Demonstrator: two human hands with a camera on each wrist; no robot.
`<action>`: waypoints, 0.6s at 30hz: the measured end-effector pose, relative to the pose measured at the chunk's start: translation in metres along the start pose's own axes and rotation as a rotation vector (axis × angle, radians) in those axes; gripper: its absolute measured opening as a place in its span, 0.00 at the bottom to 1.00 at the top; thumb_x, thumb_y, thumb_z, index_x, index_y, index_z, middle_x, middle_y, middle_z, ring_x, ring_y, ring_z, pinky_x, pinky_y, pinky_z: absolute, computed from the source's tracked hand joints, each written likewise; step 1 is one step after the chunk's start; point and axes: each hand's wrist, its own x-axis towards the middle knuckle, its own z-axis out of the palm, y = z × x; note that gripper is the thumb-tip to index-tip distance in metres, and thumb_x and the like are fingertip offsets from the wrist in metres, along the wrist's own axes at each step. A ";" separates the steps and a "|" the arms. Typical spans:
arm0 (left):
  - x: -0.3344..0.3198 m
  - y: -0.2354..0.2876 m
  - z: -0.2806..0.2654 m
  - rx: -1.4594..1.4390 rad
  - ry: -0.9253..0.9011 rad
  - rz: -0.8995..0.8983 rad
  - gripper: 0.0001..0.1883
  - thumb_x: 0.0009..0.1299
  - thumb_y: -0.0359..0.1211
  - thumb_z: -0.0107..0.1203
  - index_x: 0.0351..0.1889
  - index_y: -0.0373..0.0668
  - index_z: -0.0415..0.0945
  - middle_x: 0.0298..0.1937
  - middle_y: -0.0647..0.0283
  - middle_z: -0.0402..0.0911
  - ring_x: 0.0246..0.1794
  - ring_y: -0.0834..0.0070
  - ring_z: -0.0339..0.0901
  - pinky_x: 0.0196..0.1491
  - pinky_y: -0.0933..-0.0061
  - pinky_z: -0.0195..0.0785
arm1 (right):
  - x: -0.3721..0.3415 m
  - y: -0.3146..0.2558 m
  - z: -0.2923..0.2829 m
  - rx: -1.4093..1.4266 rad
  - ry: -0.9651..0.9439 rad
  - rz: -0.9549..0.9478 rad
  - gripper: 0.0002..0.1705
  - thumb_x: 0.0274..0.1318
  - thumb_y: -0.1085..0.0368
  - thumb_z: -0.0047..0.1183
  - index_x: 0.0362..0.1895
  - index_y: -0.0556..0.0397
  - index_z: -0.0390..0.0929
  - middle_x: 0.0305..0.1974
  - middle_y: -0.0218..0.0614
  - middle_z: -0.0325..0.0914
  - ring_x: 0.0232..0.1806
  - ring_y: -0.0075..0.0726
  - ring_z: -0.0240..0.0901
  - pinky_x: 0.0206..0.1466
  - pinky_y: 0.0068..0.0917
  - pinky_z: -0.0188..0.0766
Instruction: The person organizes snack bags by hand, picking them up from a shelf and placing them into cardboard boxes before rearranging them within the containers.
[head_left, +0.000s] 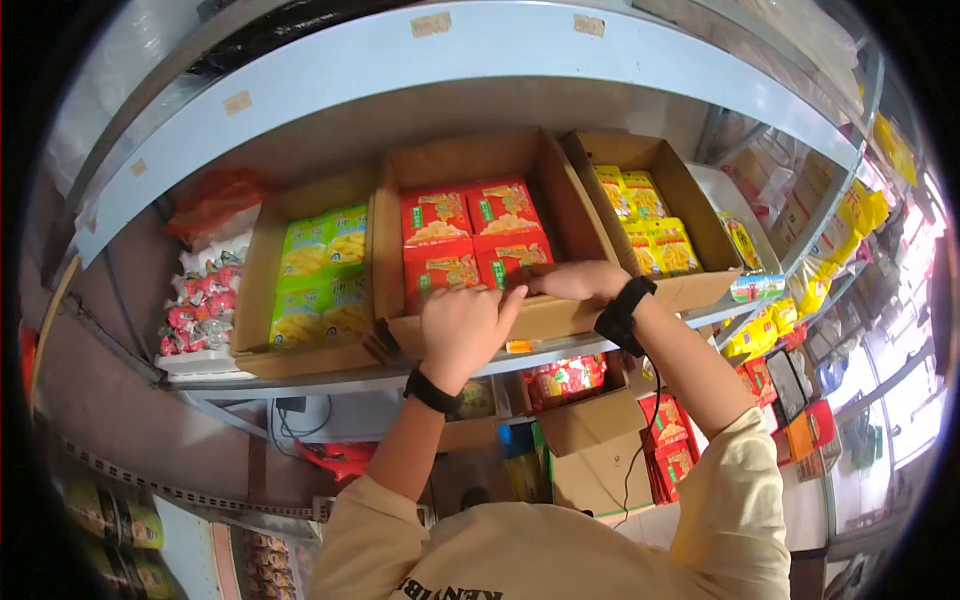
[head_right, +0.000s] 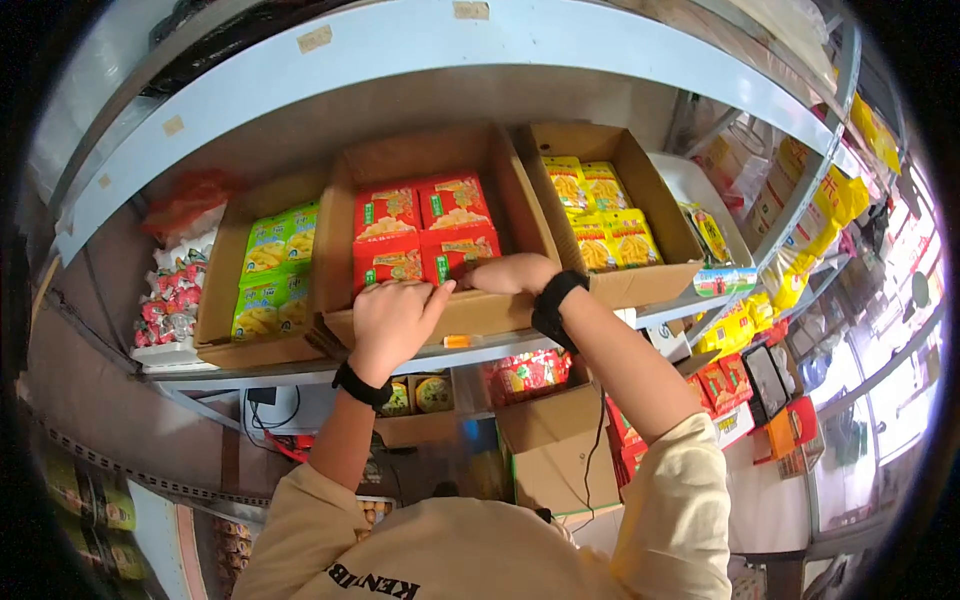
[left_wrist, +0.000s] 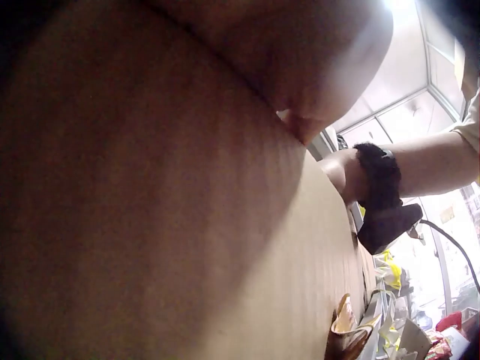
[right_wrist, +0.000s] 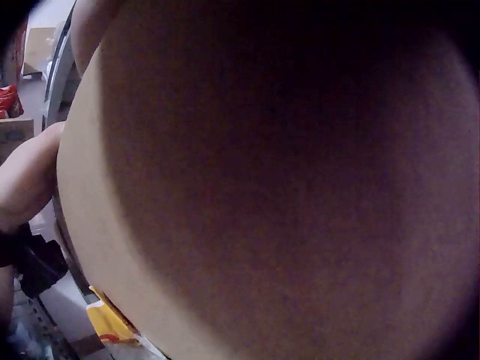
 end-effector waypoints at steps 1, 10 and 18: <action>0.000 0.001 -0.002 0.011 -0.036 -0.025 0.24 0.68 0.46 0.47 0.13 0.43 0.75 0.15 0.58 0.75 0.18 0.63 0.75 0.24 0.65 0.67 | 0.007 0.011 0.004 -0.018 0.001 -0.008 0.27 0.63 0.49 0.31 0.55 0.52 0.71 0.54 0.40 0.73 0.54 0.38 0.68 0.58 0.32 0.59; 0.001 -0.001 -0.004 -0.032 -0.029 -0.023 0.25 0.68 0.48 0.46 0.14 0.42 0.76 0.16 0.56 0.75 0.19 0.61 0.75 0.25 0.64 0.66 | 0.040 0.047 0.012 -0.141 0.035 0.126 0.32 0.56 0.46 0.35 0.60 0.50 0.66 0.61 0.44 0.65 0.61 0.46 0.63 0.61 0.35 0.58; -0.002 -0.001 0.000 -0.055 -0.008 -0.023 0.25 0.68 0.48 0.46 0.14 0.42 0.75 0.15 0.55 0.75 0.18 0.60 0.75 0.25 0.63 0.66 | 0.044 0.058 0.020 -0.207 0.102 -0.167 0.28 0.60 0.54 0.38 0.62 0.52 0.63 0.61 0.44 0.63 0.63 0.47 0.59 0.63 0.33 0.56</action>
